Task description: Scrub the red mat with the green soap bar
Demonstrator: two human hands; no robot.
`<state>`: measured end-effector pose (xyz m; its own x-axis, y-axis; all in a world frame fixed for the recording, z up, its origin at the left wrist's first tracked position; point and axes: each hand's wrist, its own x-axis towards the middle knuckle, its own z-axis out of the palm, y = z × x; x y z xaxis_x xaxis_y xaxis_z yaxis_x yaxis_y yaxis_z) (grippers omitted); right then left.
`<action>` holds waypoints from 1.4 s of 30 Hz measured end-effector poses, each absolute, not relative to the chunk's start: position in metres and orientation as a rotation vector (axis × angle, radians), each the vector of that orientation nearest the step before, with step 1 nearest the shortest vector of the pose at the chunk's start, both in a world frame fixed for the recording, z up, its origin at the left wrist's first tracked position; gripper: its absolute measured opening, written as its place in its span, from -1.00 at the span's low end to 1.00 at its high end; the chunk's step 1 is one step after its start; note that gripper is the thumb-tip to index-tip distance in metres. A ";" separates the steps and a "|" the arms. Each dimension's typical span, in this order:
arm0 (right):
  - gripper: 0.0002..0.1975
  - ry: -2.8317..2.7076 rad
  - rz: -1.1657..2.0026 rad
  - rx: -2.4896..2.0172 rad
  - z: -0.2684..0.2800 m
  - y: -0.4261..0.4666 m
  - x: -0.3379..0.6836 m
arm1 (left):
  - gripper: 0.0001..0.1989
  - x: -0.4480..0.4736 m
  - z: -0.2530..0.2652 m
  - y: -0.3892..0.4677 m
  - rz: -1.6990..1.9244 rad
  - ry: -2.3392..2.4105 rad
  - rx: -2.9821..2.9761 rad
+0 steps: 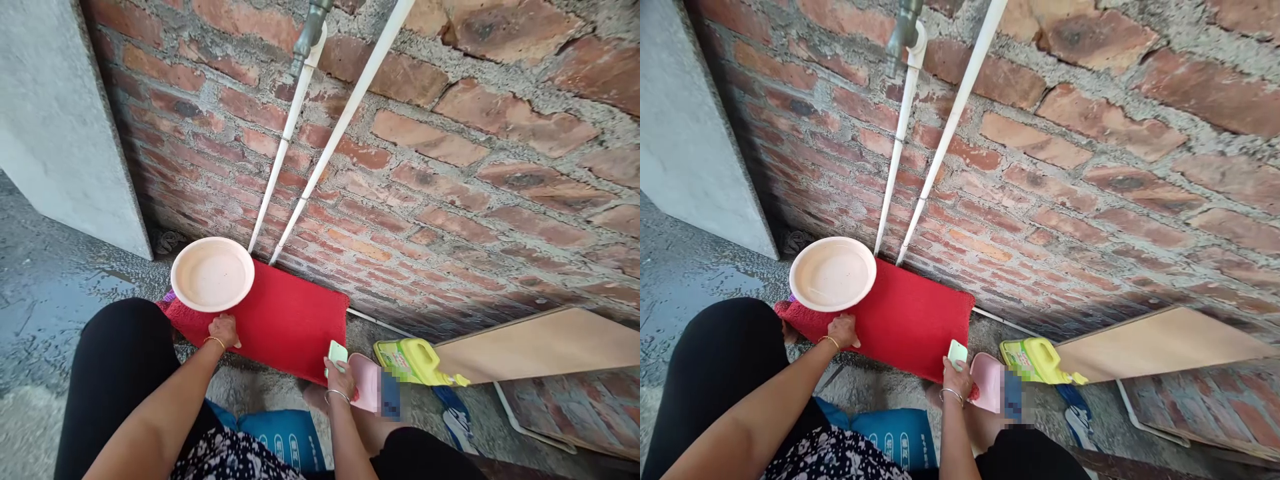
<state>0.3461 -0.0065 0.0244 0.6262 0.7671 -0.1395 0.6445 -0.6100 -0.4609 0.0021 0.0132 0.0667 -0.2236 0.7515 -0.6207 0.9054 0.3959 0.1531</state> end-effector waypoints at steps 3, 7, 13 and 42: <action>-0.65 -1.198 0.454 -2.426 0.024 0.007 0.323 | -0.30 0.002 0.068 0.014 -0.323 2.034 1.417; -0.68 -1.678 0.511 -2.107 0.022 0.028 0.250 | -0.31 0.002 0.068 0.014 -0.314 2.050 1.435; -0.69 -2.126 0.570 -1.872 0.024 0.048 0.179 | -0.26 0.003 0.068 0.016 -0.338 2.048 1.409; -0.69 -2.115 0.577 -1.945 0.024 0.066 0.188 | -0.27 0.005 0.072 0.020 -0.364 2.045 1.378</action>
<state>0.1881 0.0663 0.0235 -0.1066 0.9885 -0.1071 0.9061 0.0522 -0.4199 0.0053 0.0200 0.0725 -0.2476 0.7267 -0.6408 0.9033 0.4124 0.1187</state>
